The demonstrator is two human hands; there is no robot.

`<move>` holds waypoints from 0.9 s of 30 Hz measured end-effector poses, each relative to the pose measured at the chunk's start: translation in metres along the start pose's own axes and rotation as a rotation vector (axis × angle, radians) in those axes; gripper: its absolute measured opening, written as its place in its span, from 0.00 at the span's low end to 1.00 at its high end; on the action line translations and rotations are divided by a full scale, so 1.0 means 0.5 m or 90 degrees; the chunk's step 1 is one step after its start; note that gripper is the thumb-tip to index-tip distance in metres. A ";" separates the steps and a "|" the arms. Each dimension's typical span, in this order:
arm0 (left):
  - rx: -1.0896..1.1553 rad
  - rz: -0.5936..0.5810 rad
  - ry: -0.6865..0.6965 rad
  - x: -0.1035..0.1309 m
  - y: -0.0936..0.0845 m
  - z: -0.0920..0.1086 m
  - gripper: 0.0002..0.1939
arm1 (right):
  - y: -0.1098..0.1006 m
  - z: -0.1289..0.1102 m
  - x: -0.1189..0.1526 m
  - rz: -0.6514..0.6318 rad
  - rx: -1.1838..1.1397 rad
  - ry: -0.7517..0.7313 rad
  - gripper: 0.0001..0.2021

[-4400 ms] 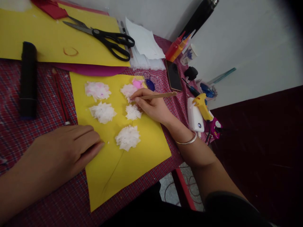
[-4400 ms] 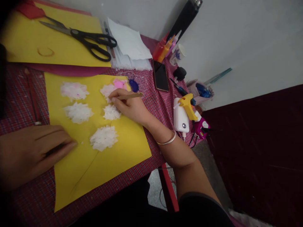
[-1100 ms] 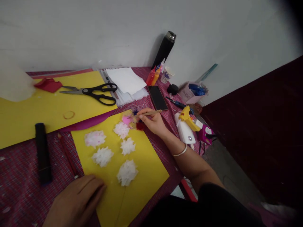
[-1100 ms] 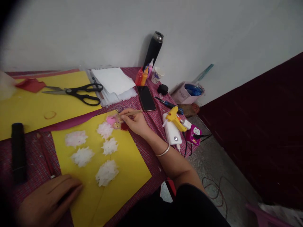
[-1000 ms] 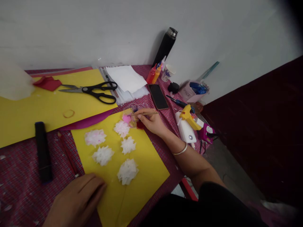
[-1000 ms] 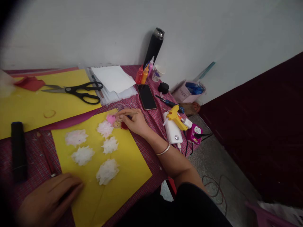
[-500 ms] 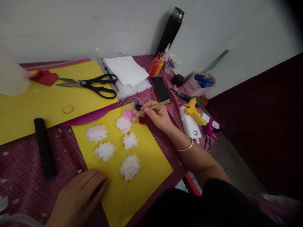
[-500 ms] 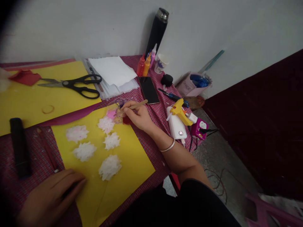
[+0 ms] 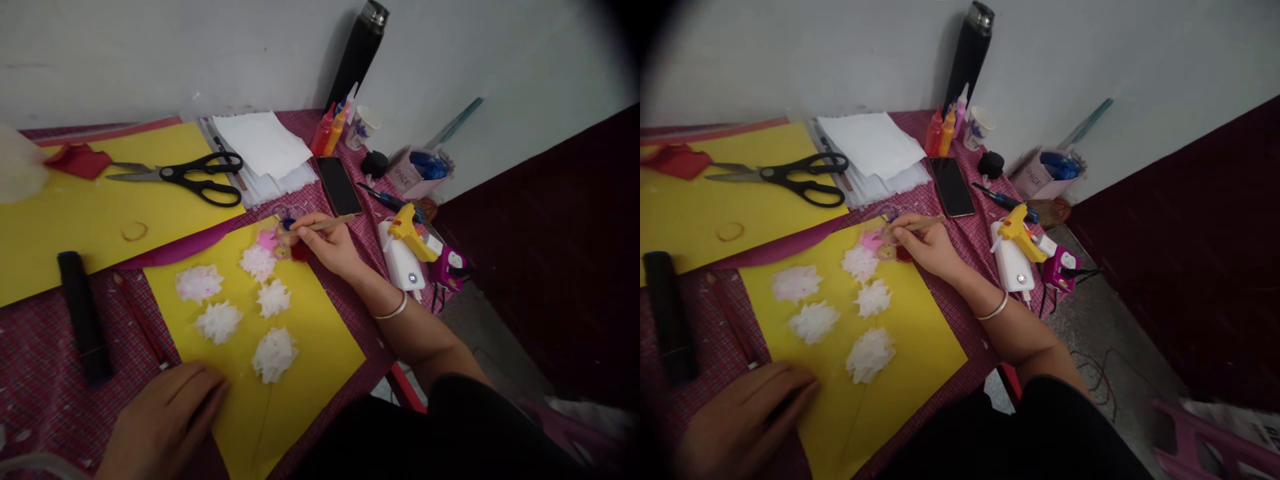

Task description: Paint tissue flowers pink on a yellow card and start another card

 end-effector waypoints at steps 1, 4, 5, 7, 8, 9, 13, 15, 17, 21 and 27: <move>-0.002 -0.004 0.004 0.003 0.002 -0.002 0.13 | -0.004 0.003 -0.005 0.017 0.031 -0.010 0.13; -0.003 -0.006 0.006 0.005 0.003 -0.003 0.13 | -0.010 0.013 -0.019 -0.003 0.131 -0.061 0.12; -0.002 -0.005 0.005 0.004 0.002 -0.003 0.13 | -0.010 0.015 -0.021 -0.022 0.158 -0.074 0.12; 0.000 0.002 0.000 0.001 -0.001 -0.001 0.13 | -0.009 0.015 -0.022 -0.059 0.196 -0.088 0.13; 0.002 0.005 -0.002 -0.002 -0.003 0.001 0.13 | -0.009 0.013 -0.020 -0.067 0.206 -0.086 0.13; 0.005 0.008 -0.003 -0.005 -0.005 0.002 0.13 | -0.010 0.010 -0.018 -0.060 0.208 -0.082 0.13; 0.019 0.019 -0.009 -0.014 -0.010 0.008 0.14 | -0.018 -0.003 -0.007 0.023 0.170 -0.069 0.13; 0.021 0.027 -0.018 -0.017 -0.011 0.009 0.14 | -0.017 -0.004 -0.006 0.022 0.176 -0.082 0.13; 0.018 0.036 -0.022 -0.019 -0.012 0.011 0.14 | -0.012 0.001 -0.009 -0.010 0.197 -0.095 0.12; 0.019 0.039 -0.017 -0.022 -0.012 0.013 0.14 | -0.001 0.010 -0.017 -0.075 0.216 -0.071 0.11; 0.030 0.040 -0.039 -0.024 -0.013 0.015 0.14 | 0.003 -0.021 -0.001 -0.028 0.160 -0.059 0.12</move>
Point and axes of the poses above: each hand's wrist, its own x-axis away from the middle knuckle, its own y-axis out of the palm, z = x × y, the point moved 2 cm from there along -x, towards the middle knuckle, and after that the axes turned 5 degrees about y, right-handed, at the moved point
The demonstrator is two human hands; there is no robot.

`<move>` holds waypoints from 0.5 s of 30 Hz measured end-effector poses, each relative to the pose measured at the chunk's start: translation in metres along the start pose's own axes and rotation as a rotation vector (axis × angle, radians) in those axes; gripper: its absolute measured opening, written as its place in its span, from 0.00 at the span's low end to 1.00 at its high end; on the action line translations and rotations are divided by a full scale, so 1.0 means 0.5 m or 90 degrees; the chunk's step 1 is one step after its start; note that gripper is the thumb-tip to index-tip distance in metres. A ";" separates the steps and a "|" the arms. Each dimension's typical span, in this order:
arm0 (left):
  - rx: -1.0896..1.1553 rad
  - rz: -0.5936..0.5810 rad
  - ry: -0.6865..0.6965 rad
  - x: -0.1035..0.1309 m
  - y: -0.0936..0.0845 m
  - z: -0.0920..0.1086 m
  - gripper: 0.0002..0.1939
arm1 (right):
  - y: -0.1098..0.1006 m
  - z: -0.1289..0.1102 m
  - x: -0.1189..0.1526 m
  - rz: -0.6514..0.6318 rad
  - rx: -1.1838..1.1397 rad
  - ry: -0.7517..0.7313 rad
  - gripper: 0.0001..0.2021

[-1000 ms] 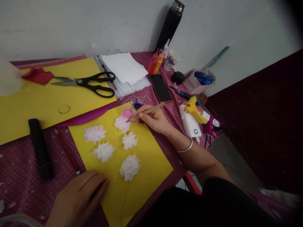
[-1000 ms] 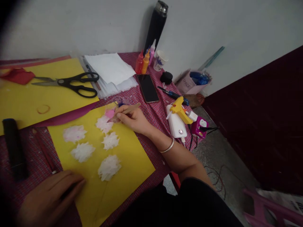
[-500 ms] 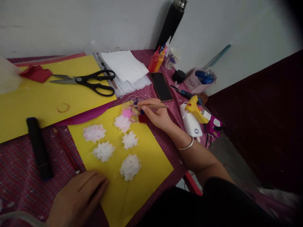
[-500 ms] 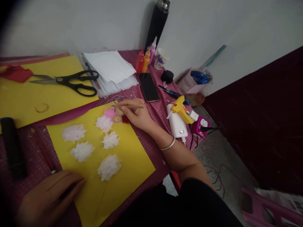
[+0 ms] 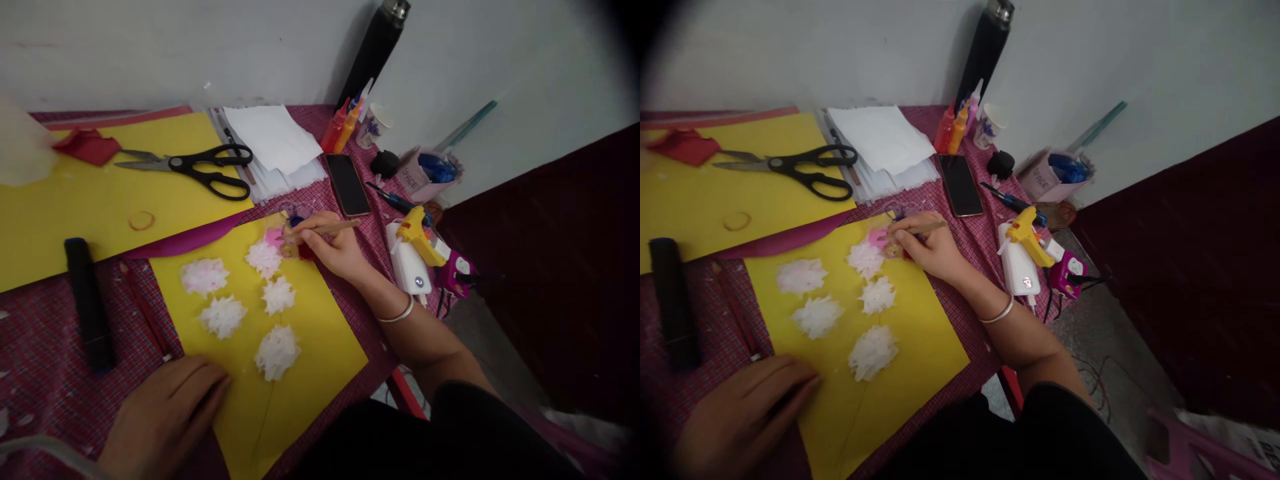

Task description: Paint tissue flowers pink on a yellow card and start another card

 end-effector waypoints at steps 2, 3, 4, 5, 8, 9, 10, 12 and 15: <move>0.006 -0.004 0.000 0.000 0.001 0.001 0.13 | 0.006 -0.010 0.008 0.000 -0.006 -0.007 0.13; 0.008 -0.005 0.000 0.000 0.001 0.001 0.13 | 0.011 -0.012 0.011 -0.017 0.001 -0.023 0.13; 0.009 -0.007 -0.001 0.000 0.001 0.001 0.13 | 0.017 -0.012 0.013 -0.044 0.013 -0.044 0.12; 0.010 -0.006 -0.002 0.001 0.001 0.001 0.13 | 0.024 -0.011 0.014 -0.073 0.028 -0.068 0.11; 0.018 -0.006 -0.008 0.001 0.001 0.001 0.12 | 0.035 -0.003 0.014 -0.126 0.085 -0.107 0.10; 0.021 -0.005 -0.010 0.001 0.000 0.001 0.12 | 0.036 0.000 0.013 -0.125 0.101 -0.105 0.10; 0.023 -0.005 -0.010 0.000 0.000 0.001 0.12 | 0.034 0.002 0.013 -0.113 0.111 -0.103 0.10; 0.025 -0.003 -0.001 -0.002 -0.001 0.002 0.12 | 0.027 0.003 0.013 -0.061 0.117 -0.098 0.10; 0.015 -0.004 0.009 -0.002 0.000 0.003 0.13 | 0.016 0.004 0.012 0.027 0.115 -0.087 0.10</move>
Point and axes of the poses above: each hand's wrist, its own x-axis away from the middle knuckle, its own y-axis out of the palm, z = x × y, the point moved 2 cm from there along -x, towards the middle knuckle, and after that the axes turned 5 degrees about y, right-handed, at the moved point
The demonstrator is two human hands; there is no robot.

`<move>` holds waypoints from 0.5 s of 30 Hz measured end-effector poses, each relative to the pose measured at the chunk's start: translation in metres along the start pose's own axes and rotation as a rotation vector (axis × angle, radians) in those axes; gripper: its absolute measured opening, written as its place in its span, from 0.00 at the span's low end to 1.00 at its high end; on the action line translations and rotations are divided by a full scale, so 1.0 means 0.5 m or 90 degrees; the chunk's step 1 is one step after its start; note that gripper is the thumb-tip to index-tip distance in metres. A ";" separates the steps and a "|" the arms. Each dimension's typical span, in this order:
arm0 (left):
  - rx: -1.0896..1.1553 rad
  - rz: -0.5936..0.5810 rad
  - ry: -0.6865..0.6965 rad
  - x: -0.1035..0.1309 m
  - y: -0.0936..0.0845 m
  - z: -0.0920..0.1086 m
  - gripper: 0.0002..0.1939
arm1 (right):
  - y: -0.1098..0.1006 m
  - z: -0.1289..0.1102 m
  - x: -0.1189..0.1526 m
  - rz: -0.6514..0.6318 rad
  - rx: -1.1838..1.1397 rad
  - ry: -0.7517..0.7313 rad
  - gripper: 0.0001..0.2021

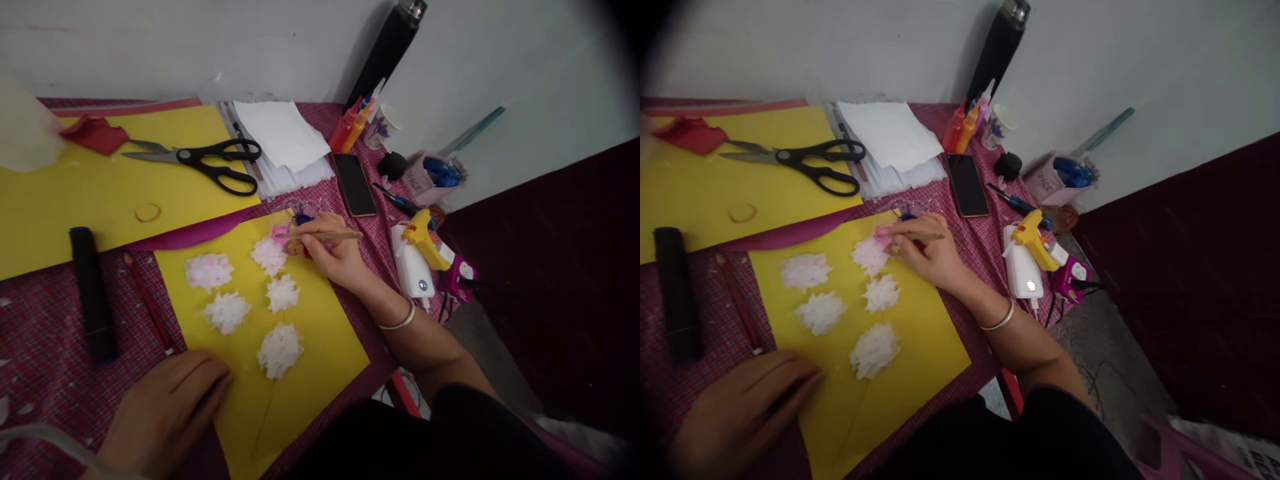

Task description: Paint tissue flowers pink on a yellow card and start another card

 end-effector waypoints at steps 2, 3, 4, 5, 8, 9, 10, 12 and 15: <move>-0.010 0.000 -0.003 0.000 0.001 0.000 0.13 | -0.003 0.006 -0.002 0.028 0.010 0.010 0.09; -0.014 0.000 -0.004 0.000 0.001 0.001 0.13 | -0.004 0.009 -0.004 0.033 0.019 0.008 0.08; -0.018 0.004 -0.002 -0.001 0.000 0.001 0.13 | -0.003 0.013 -0.006 0.030 0.032 0.003 0.08; -0.021 0.010 0.001 -0.002 -0.001 0.002 0.13 | -0.002 0.016 -0.008 0.023 0.046 -0.007 0.08; -0.015 0.025 0.010 -0.008 -0.006 0.004 0.13 | 0.001 0.022 -0.011 -0.012 0.077 -0.057 0.11; -0.014 0.028 0.013 -0.010 -0.007 0.005 0.13 | 0.002 0.022 -0.011 -0.020 0.074 -0.070 0.12; -0.016 0.031 0.017 -0.010 -0.008 0.004 0.14 | 0.001 0.022 -0.010 -0.018 0.063 -0.074 0.13; -0.027 0.030 0.029 -0.008 -0.007 0.004 0.13 | -0.001 0.019 -0.007 0.009 0.016 -0.056 0.15; -0.039 0.023 0.038 0.000 -0.001 0.001 0.13 | 0.001 0.013 -0.003 0.031 -0.071 -0.034 0.15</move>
Point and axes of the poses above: each hand's wrist, its own x-axis away from the middle knuckle, its own y-axis out of the palm, z = x × y, the point moved 2 cm from there along -x, towards the middle knuckle, and after that the axes turned 5 degrees about y, right-handed, at the moved point
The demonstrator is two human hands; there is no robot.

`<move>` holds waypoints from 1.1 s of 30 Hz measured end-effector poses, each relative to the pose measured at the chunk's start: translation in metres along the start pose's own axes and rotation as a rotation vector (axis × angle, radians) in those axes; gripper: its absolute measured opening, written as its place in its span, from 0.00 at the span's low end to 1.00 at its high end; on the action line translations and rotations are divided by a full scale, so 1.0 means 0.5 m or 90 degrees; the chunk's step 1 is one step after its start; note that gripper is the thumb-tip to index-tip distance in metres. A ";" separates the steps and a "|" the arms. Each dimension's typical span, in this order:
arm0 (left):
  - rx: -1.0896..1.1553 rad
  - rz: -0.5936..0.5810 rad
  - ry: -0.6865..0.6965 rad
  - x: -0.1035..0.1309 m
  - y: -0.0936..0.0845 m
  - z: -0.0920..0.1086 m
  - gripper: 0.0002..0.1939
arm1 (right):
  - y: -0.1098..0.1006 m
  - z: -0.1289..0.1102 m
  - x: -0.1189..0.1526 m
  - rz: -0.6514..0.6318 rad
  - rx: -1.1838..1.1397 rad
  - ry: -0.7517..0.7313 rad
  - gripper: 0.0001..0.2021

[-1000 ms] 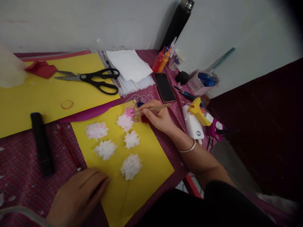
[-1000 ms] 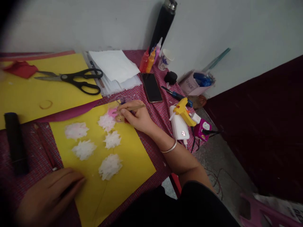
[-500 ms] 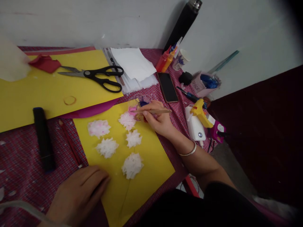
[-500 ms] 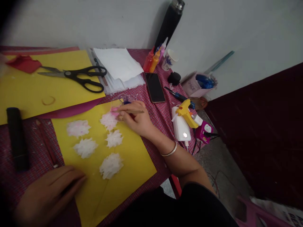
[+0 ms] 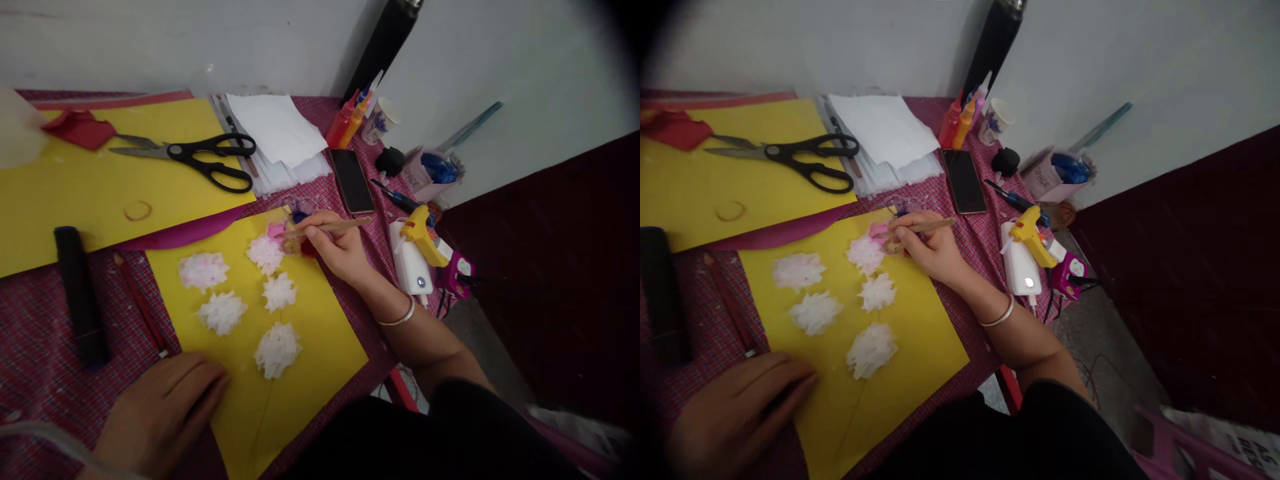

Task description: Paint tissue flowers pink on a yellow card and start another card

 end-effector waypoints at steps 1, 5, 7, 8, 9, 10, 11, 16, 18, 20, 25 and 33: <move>0.001 -0.005 -0.001 0.003 0.003 -0.001 0.12 | 0.004 -0.002 0.001 -0.020 -0.013 -0.011 0.14; -0.002 0.002 -0.008 0.009 0.008 -0.002 0.12 | 0.014 -0.006 0.001 -0.100 0.022 -0.084 0.12; -0.004 0.009 -0.007 0.009 0.008 -0.002 0.12 | 0.009 -0.004 0.000 -0.067 0.009 -0.064 0.12; -0.005 0.010 -0.005 0.009 0.008 -0.003 0.12 | 0.005 -0.001 0.000 -0.043 -0.008 -0.041 0.12; -0.004 0.013 -0.004 0.009 0.007 -0.003 0.13 | 0.001 0.002 -0.001 -0.021 -0.023 -0.016 0.12; -0.003 0.013 -0.003 0.009 0.007 -0.003 0.13 | -0.003 0.005 -0.001 -0.002 -0.029 0.004 0.13; -0.003 0.014 -0.004 0.009 0.007 -0.003 0.13 | -0.005 0.009 -0.002 0.008 -0.023 0.013 0.13; -0.005 0.003 -0.003 0.015 0.010 -0.003 0.11 | -0.006 0.017 -0.005 -0.016 0.086 -0.052 0.11; -0.010 0.010 -0.003 0.018 0.010 -0.004 0.11 | -0.008 0.013 -0.003 -0.023 0.074 -0.038 0.11; -0.010 0.011 0.002 0.022 0.011 -0.006 0.11 | -0.011 0.007 0.002 -0.014 0.003 0.021 0.12; -0.006 0.006 0.023 0.026 0.013 -0.011 0.11 | -0.007 -0.007 0.008 -0.067 -0.161 0.085 0.14; 0.019 0.026 0.002 0.016 0.008 -0.012 0.12 | -0.004 0.004 0.009 -0.043 -0.098 0.083 0.16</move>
Point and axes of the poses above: each hand's wrist, its own x-axis away from the middle knuckle, its own y-axis out of the palm, z = x × y, the point moved 2 cm from there along -x, towards the middle knuckle, and after that the axes turned 5 degrees about y, right-handed, at the moved point
